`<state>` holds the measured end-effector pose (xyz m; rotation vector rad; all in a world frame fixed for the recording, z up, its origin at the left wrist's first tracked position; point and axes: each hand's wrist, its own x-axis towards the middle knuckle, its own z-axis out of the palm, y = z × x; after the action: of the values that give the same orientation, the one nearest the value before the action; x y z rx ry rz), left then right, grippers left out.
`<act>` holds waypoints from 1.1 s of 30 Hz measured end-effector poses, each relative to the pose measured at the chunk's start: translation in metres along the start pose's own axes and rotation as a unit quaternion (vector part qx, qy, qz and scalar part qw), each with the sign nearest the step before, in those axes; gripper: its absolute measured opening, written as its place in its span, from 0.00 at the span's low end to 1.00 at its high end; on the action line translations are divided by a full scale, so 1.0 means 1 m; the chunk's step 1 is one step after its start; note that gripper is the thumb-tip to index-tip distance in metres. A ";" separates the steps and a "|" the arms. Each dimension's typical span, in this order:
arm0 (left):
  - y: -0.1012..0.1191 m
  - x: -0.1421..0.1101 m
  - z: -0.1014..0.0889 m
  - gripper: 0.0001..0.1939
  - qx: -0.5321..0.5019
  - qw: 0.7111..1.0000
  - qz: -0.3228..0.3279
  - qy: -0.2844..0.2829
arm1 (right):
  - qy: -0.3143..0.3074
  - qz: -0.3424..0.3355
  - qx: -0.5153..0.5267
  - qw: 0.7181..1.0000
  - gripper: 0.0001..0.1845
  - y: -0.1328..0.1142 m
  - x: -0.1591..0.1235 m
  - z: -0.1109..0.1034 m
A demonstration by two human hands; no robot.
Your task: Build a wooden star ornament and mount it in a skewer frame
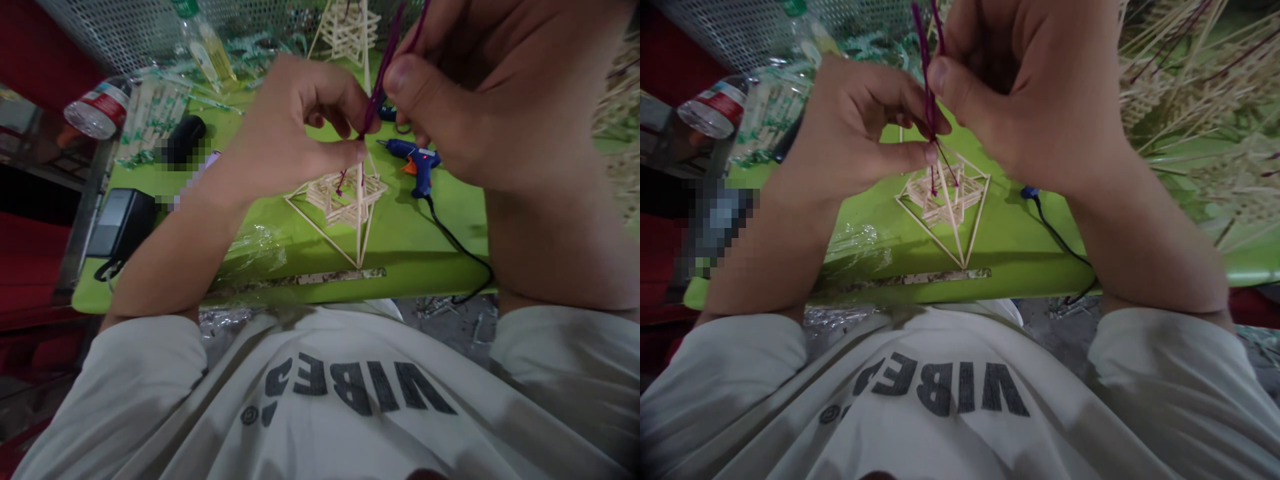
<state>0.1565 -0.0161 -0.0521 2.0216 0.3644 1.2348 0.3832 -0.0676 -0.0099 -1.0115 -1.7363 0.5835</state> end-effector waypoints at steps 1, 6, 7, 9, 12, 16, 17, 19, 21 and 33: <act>0.000 -0.001 -0.001 0.13 0.006 1.000 -0.002 -0.011 | 0.002 -0.021 -0.022 1.000 0.16 0.001 -0.001 -0.004; -0.004 -0.003 0.002 0.08 -0.011 1.000 -0.004 0.003 | -0.063 -0.082 -0.063 0.993 0.14 0.008 -0.001 -0.015; -0.004 -0.003 0.003 0.07 -0.011 1.000 -0.001 0.014 | -0.078 -0.100 -0.047 0.991 0.17 0.009 -0.001 -0.015; -0.005 -0.003 0.005 0.06 0.003 1.000 0.005 0.030 | -0.106 -0.108 -0.034 0.988 0.20 0.010 0.000 -0.016; -0.007 -0.001 0.005 0.23 0.023 0.999 0.034 0.030 | -0.113 -0.091 -0.089 0.985 0.14 0.010 -0.002 -0.015; -0.011 0.003 0.001 0.29 0.025 0.996 0.080 0.010 | -0.092 -0.131 -0.125 0.979 0.14 0.010 -0.001 -0.012; -0.011 0.003 0.000 0.28 0.024 0.996 0.083 0.007 | -0.094 -0.125 -0.131 0.979 0.16 0.010 -0.001 -0.012; -0.010 0.002 -0.001 0.27 0.026 0.997 0.071 -0.001 | -0.094 -0.113 -0.139 0.979 0.22 0.010 0.001 -0.012; -0.007 0.001 0.000 0.29 0.025 0.999 0.048 -0.001 | -0.091 -0.103 -0.147 0.979 0.26 0.010 0.001 -0.011; 0.001 -0.004 0.006 0.10 -0.015 0.999 -0.021 0.021 | -0.050 -0.073 -0.131 0.987 0.32 -0.002 0.000 0.001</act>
<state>0.1594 -0.0219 -0.0560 1.9549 0.4053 1.2519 0.3820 -0.0687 -0.0088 -1.0382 -1.9942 0.3212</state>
